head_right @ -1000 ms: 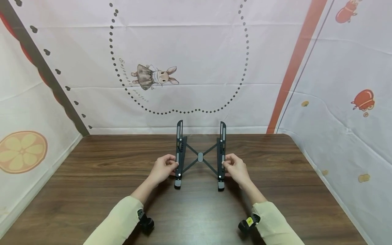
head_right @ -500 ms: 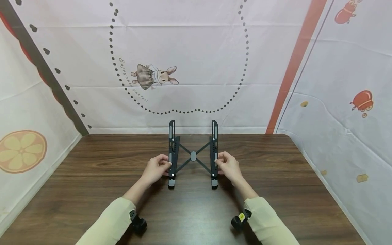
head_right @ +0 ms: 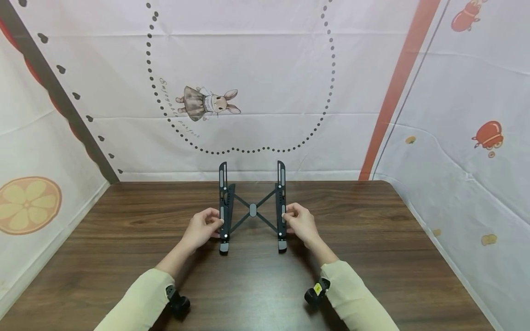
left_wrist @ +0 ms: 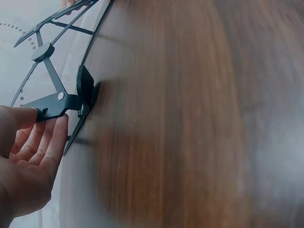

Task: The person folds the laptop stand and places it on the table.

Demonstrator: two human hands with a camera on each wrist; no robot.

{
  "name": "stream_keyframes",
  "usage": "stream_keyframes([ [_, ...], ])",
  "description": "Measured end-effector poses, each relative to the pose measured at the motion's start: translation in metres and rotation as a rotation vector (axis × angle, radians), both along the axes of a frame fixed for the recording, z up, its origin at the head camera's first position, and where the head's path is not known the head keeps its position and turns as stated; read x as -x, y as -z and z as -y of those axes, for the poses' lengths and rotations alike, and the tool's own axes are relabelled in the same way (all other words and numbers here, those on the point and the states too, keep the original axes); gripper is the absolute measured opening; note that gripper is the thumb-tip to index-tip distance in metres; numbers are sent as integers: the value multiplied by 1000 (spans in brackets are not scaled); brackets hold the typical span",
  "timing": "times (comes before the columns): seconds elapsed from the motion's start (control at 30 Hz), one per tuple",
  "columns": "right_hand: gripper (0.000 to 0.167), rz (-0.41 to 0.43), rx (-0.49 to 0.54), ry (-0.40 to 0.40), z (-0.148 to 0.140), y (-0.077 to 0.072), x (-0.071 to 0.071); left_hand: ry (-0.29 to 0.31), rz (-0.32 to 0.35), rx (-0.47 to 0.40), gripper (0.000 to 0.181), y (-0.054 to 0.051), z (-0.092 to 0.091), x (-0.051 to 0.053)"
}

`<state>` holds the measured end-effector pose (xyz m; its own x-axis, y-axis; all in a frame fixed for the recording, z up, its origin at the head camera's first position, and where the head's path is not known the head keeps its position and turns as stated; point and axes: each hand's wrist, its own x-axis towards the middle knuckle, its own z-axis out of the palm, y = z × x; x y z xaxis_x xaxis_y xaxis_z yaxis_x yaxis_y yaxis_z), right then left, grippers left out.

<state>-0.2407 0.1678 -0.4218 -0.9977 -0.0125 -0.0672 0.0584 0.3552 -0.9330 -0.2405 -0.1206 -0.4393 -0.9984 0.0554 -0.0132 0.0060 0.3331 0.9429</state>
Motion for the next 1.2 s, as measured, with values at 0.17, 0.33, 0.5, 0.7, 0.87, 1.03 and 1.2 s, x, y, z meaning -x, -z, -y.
stream_keyframes([
  [0.17,22,-5,-11,-2,8,0,1,-10,1,14,16,-1,8,1],
  [0.33,21,-6,-11,3,15,1,2,-13,16,24,20,-2,14,2],
  [0.5,19,-7,-2,4,19,1,3,-21,28,38,21,-3,19,4],
  [0.7,18,0,2,12,23,0,1,-18,28,38,21,-4,21,3],
  [0.87,17,3,13,10,24,1,0,-17,33,23,21,-4,21,3],
  [1.03,18,2,14,19,23,1,-1,-25,40,12,21,-5,20,2],
  [1.2,18,3,22,35,25,1,-2,-34,43,6,21,-5,18,0],
])
